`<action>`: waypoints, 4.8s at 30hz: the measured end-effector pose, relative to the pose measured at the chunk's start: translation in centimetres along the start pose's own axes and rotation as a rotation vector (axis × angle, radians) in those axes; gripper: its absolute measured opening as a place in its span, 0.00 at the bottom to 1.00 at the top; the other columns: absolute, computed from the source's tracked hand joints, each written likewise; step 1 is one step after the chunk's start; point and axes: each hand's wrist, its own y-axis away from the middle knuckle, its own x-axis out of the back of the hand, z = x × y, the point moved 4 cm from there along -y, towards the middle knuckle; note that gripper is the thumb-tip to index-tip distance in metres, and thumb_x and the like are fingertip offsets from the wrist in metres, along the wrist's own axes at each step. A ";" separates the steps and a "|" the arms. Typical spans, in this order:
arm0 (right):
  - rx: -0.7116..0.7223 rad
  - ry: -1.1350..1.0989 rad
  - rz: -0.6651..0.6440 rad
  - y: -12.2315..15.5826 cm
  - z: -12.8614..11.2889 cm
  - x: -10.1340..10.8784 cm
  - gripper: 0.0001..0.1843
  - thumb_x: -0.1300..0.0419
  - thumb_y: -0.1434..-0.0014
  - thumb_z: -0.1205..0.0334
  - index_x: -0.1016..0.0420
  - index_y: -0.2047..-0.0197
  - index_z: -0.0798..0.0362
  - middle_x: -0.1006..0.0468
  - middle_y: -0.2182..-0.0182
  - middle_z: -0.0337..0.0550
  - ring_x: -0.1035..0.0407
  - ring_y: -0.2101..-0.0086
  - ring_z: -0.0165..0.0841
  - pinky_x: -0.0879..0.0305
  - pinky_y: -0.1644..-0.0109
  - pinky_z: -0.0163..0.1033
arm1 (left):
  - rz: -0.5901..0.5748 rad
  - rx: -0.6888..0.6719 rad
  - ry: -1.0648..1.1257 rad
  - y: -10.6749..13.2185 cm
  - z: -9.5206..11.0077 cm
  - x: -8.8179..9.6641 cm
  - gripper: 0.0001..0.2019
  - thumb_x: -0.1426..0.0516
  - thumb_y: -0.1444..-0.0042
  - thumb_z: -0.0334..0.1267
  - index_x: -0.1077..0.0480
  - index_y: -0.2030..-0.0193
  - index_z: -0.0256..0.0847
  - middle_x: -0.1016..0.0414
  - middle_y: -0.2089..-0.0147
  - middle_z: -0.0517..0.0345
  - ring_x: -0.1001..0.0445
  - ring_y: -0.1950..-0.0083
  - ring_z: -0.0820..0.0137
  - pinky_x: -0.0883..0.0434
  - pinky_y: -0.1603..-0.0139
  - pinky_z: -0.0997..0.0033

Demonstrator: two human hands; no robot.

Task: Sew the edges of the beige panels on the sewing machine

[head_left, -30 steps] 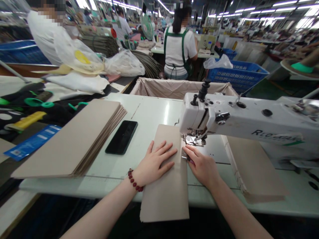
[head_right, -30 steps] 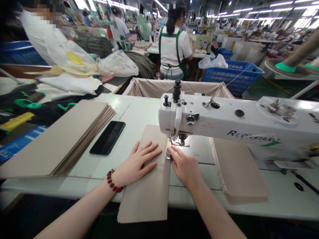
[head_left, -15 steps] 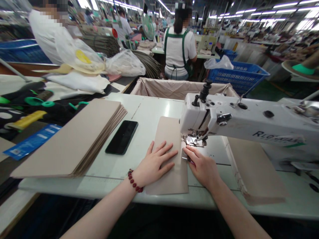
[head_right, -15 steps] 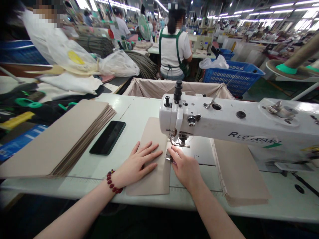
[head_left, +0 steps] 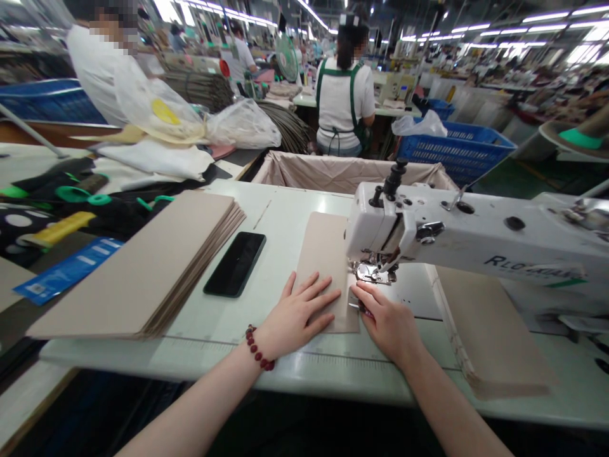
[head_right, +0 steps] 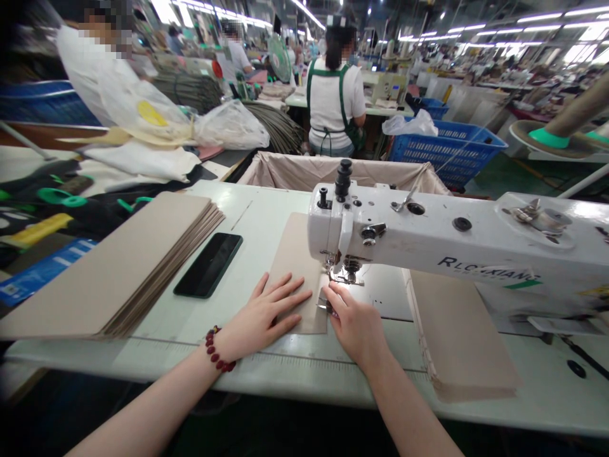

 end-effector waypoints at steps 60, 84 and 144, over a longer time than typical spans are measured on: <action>-0.002 -0.075 0.018 -0.1 0.4 -0.2 0.24 0.49 0.36 0.65 0.37 0.38 0.44 0.34 0.38 0.37 0.29 0.51 0.36 0.28 0.53 0.40 | 0.080 -0.016 -0.083 -3.3 -0.6 -0.8 0.27 0.54 0.33 0.50 0.48 0.30 0.45 0.46 0.30 0.55 0.48 0.29 0.65 0.51 0.30 0.59; -0.034 -0.143 0.056 0.3 0.1 0.9 0.21 0.48 0.38 0.65 0.32 0.43 0.44 0.29 0.43 0.37 0.30 0.51 0.35 0.34 0.53 0.37 | 0.282 0.316 -0.298 -1.0 -0.6 0.9 0.19 0.55 0.33 0.39 0.36 0.41 0.34 0.28 0.48 0.38 0.30 0.46 0.51 0.37 0.45 0.46; -0.393 -0.771 0.297 15.8 -1.7 2.4 0.15 0.45 0.37 0.51 0.22 0.54 0.47 0.19 0.61 0.43 0.25 0.61 0.38 0.27 0.57 0.37 | 0.045 0.609 1.166 12.4 -0.6 7.9 0.14 0.48 0.39 0.51 0.36 0.55 0.45 0.33 0.68 0.62 0.34 0.70 0.72 0.36 0.69 0.74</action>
